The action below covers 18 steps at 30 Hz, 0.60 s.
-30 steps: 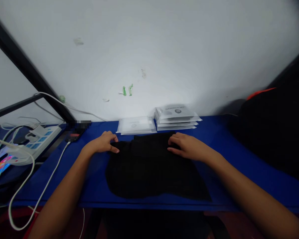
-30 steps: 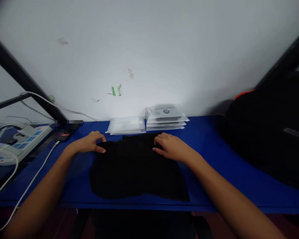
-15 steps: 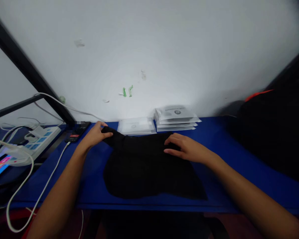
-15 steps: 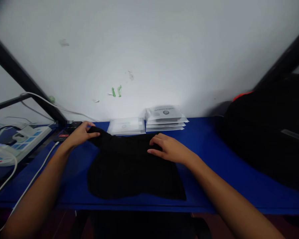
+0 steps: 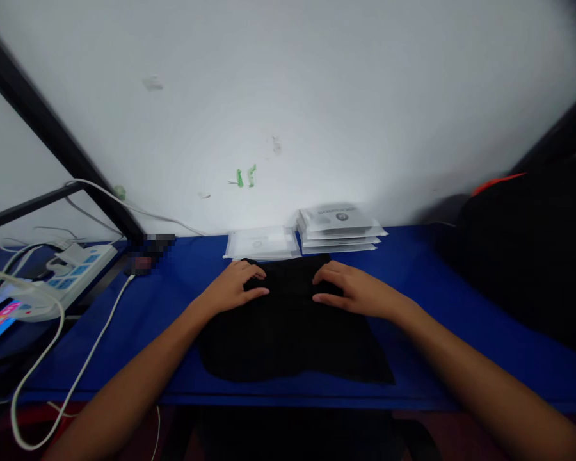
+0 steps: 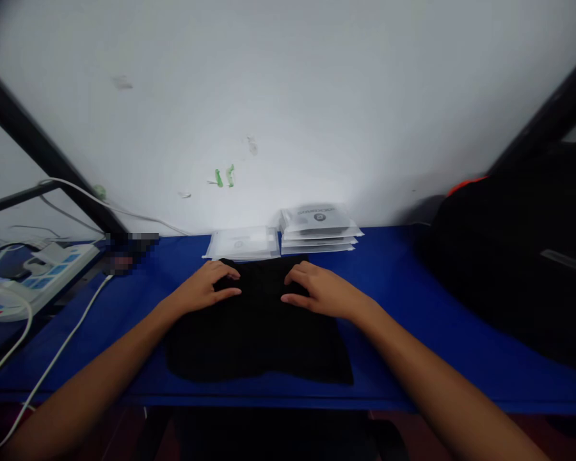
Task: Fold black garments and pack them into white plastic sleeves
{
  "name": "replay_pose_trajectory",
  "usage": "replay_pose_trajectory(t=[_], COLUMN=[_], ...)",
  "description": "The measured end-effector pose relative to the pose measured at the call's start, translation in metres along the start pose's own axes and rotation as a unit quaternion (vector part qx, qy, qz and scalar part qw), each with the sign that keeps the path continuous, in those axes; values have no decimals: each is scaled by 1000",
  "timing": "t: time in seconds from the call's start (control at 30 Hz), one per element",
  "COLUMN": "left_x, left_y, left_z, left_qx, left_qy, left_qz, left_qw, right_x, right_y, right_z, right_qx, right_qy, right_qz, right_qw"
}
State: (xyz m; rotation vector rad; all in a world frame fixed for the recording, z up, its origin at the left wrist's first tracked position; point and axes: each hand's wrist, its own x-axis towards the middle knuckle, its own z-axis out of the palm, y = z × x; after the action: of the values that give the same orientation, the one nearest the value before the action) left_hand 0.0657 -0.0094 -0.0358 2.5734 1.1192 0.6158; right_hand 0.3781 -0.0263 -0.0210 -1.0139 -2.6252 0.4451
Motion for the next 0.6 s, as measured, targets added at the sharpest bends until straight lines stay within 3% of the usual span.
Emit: replay_pose_trajectory(t=[0.07, 0.13, 0.23, 0.33, 0.4, 0.47, 0.6], left_x=[0, -1, -2, -5, -6, -7, -5], left_y=[-1, -5, -13, -21, -26, -30, -33], left_z=[-6, -13, -22, -26, -25, -22, -11], left_qx=[-27, -30, 59, 119, 112, 100, 86], left_qy=[9, 65, 142, 86, 16, -20, 25], left_qz=[-23, -61, -170, -272, -280, -252, -201], left_qw=[999, 996, 974, 951, 953, 962, 975], right_x=[0, 0, 0, -1, -1, -1, 0], right_y=[0, 1, 1, 0, 0, -1, -1], right_z=[0, -1, -1, -2, -2, -3, -3], right_qx=[-4, -7, -9, -10, -13, -16, -14], right_qy=[-4, -5, -7, -7, -6, -7, -7], right_qz=[1, 2, 2, 1, 0, 0, 4], right_qw=[1000, 1000, 1000, 1000, 1000, 1000, 1000])
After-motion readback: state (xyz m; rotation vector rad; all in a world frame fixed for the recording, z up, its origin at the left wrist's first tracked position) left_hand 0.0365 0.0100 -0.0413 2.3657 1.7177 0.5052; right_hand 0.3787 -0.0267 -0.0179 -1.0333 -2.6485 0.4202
